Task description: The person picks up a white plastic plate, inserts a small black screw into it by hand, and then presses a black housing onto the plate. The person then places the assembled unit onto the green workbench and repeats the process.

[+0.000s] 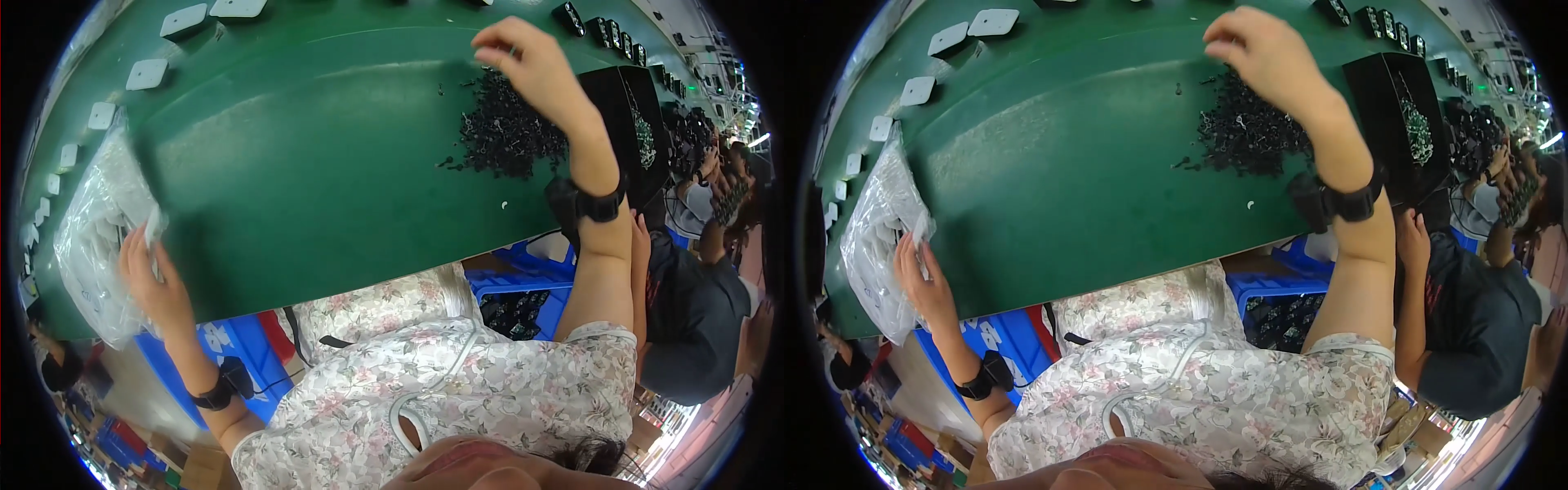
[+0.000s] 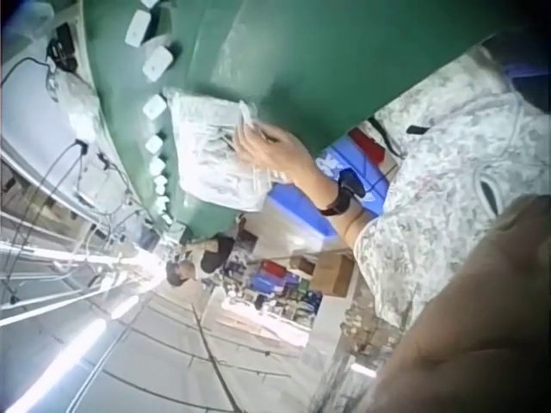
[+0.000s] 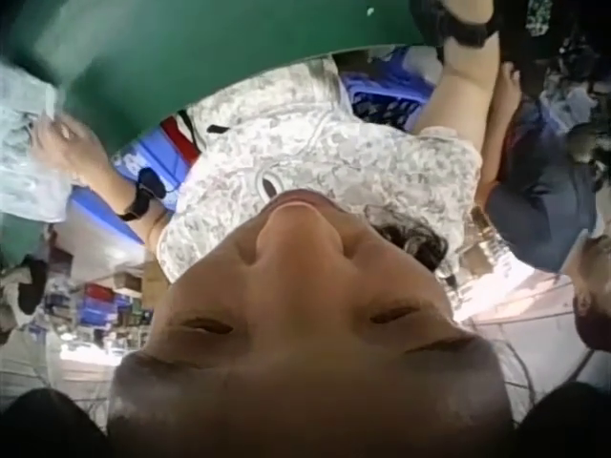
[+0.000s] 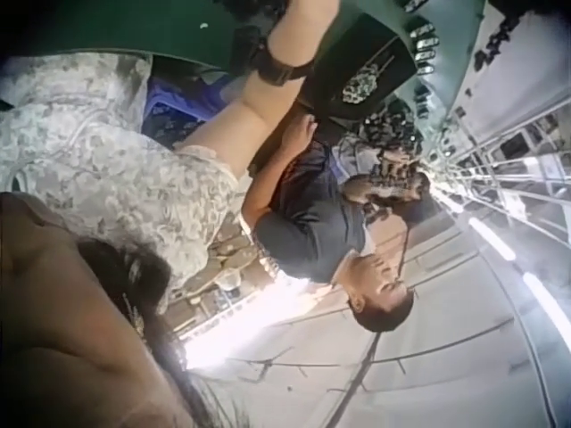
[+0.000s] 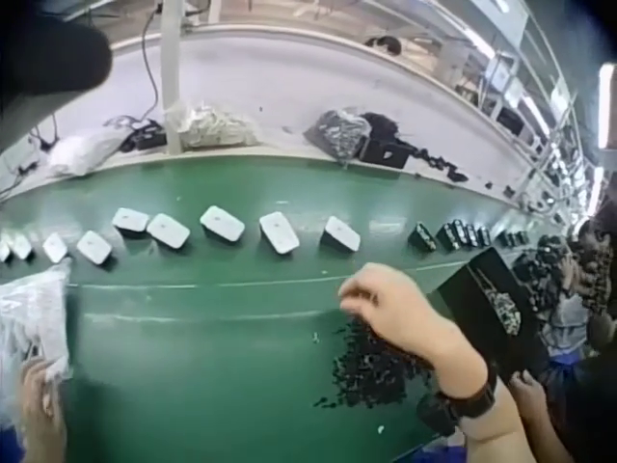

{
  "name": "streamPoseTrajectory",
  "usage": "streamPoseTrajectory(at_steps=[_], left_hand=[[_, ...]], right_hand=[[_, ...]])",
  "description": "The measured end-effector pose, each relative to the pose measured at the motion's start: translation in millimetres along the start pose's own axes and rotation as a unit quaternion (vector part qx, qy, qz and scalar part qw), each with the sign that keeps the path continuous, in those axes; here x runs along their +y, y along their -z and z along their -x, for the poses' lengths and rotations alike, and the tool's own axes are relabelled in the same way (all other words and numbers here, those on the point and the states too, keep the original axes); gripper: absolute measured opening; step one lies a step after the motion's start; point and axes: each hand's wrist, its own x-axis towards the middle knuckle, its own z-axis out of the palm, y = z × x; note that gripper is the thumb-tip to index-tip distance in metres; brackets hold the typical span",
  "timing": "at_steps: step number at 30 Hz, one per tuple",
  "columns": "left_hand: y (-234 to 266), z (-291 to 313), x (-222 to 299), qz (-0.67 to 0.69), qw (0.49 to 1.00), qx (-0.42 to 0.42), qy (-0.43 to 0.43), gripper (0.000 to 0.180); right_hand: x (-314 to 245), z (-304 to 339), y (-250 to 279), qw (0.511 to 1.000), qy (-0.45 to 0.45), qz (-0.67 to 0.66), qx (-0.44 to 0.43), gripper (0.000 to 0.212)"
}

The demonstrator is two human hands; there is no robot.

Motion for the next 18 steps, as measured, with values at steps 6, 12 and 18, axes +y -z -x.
streamPoseTrajectory(at_steps=[6, 12, 18], left_hand=[[-28, -35, 81, 0.597, 0.786, -0.030, 0.157, 0.025], [-41, -75, 121, 0.567, 0.787, -0.188, 0.154, 0.029], [-43, -85, 159, 0.671, 0.699, -0.132, 0.209, 0.017]], right_hand=[[2, 30, -33, 0.994, 0.023, 0.099, 0.034, 0.013], [5, 24, -44, 0.988, 0.054, 0.146, 0.005, 0.009], [-30, 26, -53, 0.980, 0.075, 0.171, 0.065, 0.015]])
